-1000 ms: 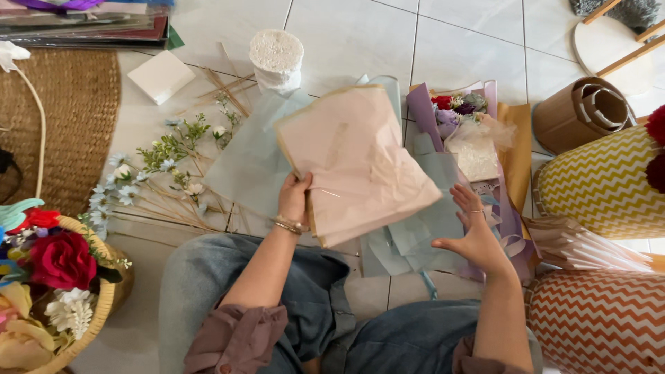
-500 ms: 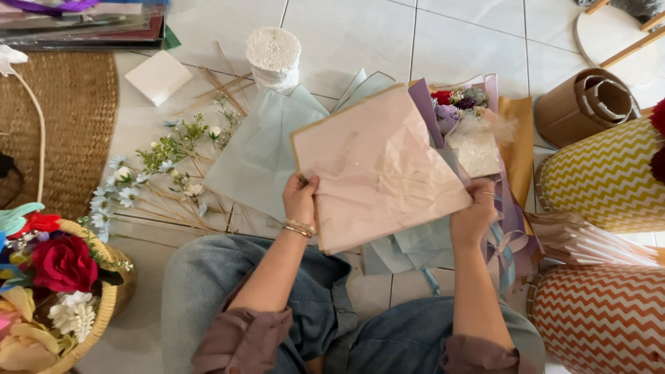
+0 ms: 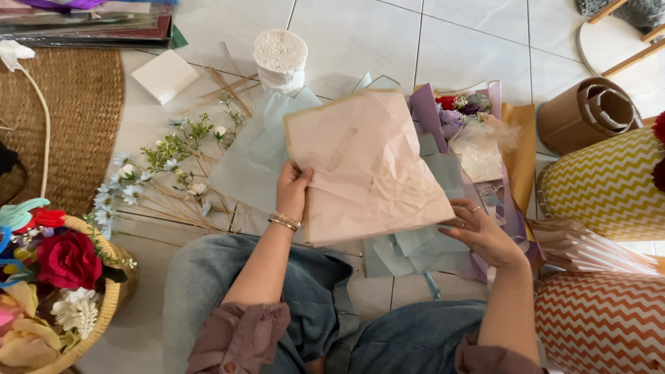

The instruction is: The person folds multiple sheets of tissue paper and wrapping paper by hand while sitting on the floor.

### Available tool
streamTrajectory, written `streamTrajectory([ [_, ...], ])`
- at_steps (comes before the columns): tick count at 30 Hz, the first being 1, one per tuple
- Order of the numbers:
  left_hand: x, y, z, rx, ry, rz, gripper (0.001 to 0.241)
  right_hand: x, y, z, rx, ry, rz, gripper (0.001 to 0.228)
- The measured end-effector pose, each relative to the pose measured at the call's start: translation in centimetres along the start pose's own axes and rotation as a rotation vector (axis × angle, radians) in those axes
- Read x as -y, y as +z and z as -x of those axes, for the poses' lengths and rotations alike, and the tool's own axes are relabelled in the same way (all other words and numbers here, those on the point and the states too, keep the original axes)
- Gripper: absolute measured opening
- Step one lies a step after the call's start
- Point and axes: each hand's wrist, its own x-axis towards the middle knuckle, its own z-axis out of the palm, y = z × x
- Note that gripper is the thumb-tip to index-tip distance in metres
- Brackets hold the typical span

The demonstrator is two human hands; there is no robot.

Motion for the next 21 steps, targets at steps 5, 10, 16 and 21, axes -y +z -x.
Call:
streamTrajectory([
  [5,-4.1,3.1,2.7,0.301,-0.086,0.130,0.029,1.0,-0.3,-0.9,0.009,0.162,-0.078,0.067],
  [10,-3.3,2.6,2.8,0.436,-0.074,0.085,0.023,-1.0,0.0,-1.7,-0.029,0.082,-0.257,0.041],
  [16,-2.7,1.9,1.7,0.400,-0.001,-0.191,0.012,-1.8,1.1,-2.7,-0.134,-0.070,-0.232,0.034],
  [21,-4.1,2.5,2.0,0.375,0.034,-0.263,0.018,-2.9,0.9,-3.8,-0.300,-0.133,-0.251,0.028],
])
